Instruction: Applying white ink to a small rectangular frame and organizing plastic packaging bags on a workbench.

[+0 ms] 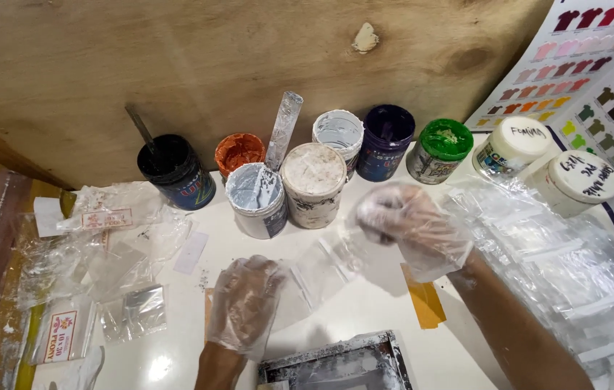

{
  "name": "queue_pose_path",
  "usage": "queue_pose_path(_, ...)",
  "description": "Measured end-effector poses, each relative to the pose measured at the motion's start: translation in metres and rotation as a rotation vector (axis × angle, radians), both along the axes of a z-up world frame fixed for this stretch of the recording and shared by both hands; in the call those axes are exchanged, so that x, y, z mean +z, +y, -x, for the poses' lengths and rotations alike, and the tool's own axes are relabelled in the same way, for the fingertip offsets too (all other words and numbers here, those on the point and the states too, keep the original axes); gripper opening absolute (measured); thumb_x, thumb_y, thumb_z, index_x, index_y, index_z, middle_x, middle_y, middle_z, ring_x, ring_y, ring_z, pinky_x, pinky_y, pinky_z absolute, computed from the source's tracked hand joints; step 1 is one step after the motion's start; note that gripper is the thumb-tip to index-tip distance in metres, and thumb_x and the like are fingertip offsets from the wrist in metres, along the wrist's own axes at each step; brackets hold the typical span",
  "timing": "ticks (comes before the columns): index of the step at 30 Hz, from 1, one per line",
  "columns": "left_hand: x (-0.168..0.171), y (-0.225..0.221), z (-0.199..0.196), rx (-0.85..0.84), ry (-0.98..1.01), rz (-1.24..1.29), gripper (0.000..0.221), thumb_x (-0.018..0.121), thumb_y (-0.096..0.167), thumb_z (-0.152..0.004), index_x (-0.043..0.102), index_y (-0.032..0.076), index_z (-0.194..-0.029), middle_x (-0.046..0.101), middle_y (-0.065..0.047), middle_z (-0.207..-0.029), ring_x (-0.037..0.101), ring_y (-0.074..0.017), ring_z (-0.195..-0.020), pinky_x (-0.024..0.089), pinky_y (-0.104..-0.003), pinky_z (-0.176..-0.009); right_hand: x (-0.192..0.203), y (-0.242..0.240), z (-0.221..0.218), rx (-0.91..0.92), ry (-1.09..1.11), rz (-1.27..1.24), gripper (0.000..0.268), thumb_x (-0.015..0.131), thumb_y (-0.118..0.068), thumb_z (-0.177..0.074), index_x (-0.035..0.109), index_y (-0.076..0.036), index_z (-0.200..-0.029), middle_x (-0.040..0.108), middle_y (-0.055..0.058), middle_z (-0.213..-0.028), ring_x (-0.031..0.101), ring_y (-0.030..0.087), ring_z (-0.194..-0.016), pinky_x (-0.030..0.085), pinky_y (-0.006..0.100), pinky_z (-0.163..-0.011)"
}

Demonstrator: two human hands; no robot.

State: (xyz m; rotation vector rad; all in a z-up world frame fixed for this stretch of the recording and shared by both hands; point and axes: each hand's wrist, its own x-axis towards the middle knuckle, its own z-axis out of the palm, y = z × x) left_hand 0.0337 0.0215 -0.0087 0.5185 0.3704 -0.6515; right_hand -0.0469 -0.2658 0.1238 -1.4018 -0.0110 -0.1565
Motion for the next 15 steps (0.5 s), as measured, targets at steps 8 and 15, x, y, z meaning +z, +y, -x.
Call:
queue_pose_path(8,0.067,-0.004,-0.005,-0.419,-1.024,-1.548,0.044,0.067,0.057,-0.085,0.076,0.018,-0.105,0.079,0.001,-0.107,0.076,-0.0148,-0.096,0.062,-0.03,-0.09,-0.144,-0.064,0.019,0.932,0.312,-0.217,0.038,0.063,-0.002,-0.099,0.051,0.004,-0.134,0.062,0.025,-0.123,0.07,0.03,-0.095,0.066,0.033,-0.081)
queue_pose_path(15,0.037,0.009,-0.012,0.093,-1.588,-0.524,0.042,0.072,-0.004,-0.09,0.061,0.007,-0.129,0.072,-0.015,-0.118,0.076,-0.0241,-0.107,0.072,-0.028,-0.088,-0.09,0.005,-0.008,0.946,0.259,0.367,0.034,0.068,-0.014,-0.093,0.066,-0.008,-0.127,0.073,0.009,-0.113,0.073,0.019,-0.103,0.062,0.032,-0.091)
